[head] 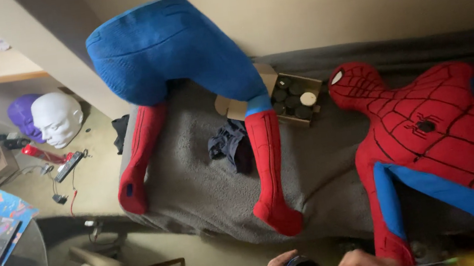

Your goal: Painting black web lines onto a red costume leg component for a superhero suit.

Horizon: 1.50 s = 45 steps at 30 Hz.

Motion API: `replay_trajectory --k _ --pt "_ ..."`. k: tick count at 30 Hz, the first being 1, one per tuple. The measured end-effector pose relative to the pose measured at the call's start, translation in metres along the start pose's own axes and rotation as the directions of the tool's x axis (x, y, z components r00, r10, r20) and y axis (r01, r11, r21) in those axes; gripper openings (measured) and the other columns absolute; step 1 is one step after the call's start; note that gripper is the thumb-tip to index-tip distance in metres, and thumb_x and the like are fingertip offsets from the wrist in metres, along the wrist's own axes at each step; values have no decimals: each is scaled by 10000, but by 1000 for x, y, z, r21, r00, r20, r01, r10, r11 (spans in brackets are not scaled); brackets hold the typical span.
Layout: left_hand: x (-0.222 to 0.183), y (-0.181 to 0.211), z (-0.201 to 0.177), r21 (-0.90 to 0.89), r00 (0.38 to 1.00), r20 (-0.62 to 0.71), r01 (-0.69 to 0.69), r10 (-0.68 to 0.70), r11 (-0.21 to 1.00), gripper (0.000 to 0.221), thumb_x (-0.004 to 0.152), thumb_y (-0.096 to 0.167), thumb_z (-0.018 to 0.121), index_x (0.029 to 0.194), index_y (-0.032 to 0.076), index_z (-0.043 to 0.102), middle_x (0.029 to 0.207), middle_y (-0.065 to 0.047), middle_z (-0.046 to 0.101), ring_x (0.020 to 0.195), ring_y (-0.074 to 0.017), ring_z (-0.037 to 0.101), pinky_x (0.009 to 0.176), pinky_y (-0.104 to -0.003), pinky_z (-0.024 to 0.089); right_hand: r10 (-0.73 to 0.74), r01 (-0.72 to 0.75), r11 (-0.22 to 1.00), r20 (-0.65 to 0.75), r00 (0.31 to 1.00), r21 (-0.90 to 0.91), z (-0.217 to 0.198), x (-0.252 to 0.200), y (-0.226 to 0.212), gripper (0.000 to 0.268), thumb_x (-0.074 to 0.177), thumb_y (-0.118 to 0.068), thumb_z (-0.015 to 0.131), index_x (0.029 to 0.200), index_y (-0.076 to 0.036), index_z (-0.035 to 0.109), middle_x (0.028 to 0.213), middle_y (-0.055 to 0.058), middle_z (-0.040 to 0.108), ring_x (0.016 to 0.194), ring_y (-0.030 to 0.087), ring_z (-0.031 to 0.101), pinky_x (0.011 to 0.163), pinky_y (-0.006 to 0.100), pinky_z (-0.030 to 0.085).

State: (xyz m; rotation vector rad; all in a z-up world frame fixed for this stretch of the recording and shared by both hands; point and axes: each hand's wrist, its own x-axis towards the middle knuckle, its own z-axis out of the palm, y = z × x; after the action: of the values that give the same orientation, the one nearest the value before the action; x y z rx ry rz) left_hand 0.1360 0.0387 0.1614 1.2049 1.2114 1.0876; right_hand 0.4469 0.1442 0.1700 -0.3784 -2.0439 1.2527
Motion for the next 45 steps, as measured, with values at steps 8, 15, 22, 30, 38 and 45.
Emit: replay_trajectory --k 8,15,22,30,38,45 --pt "-13 -253 -68 -153 990 142 29 -7 988 562 1004 352 565 1407 -40 586 1432 -224 622 1372 -314 553 1160 -421 390 388 -70 691 -287 876 719 22 41 -4 77 913 47 567 959 25 625 908 133 679 703 159 629 701 394 623" --pt "-41 -263 -142 173 966 140 -239 217 955 499 1001 250 636 1427 -4 593 1375 -260 681 1322 -387 642 1139 -464 448 527 -298 846 -605 597 443 76 107 46 73 928 -6 620 858 -14 602 821 106 679 695 148 617 673 350 567" --pt "-67 -267 -184 217 997 22 66 -72 974 461 955 227 678 1341 -24 648 1328 -243 719 1281 -344 681 1113 -429 459 511 -336 859 -655 557 385 111 136 135 117 939 -70 633 843 -34 577 805 57 678 802 160 761 717 290 620" --pt "-52 -165 -185 142 982 10 -186 187 972 539 983 288 662 1418 -15 569 1406 -253 651 1349 -365 620 1165 -448 427 459 -415 870 -746 483 267 130 140 167 141 927 -25 669 829 -17 567 769 37 617 681 85 549 646 262 504" --pt "-50 -127 -180 178 969 41 -247 243 953 621 977 295 714 1483 -9 519 1465 -306 601 1383 -421 588 1182 -511 409 476 -414 863 -738 479 288 129 146 167 111 913 -30 659 850 -11 568 792 35 610 691 77 534 646 260 497" --pt "-31 -52 -154 38 965 -36 -258 259 965 577 1017 226 663 1492 -41 476 1482 -333 558 1395 -425 568 1182 -512 430 440 -517 842 -747 498 151 118 159 152 100 914 -48 664 871 -10 582 771 61 662 670 106 608 625 279 521"
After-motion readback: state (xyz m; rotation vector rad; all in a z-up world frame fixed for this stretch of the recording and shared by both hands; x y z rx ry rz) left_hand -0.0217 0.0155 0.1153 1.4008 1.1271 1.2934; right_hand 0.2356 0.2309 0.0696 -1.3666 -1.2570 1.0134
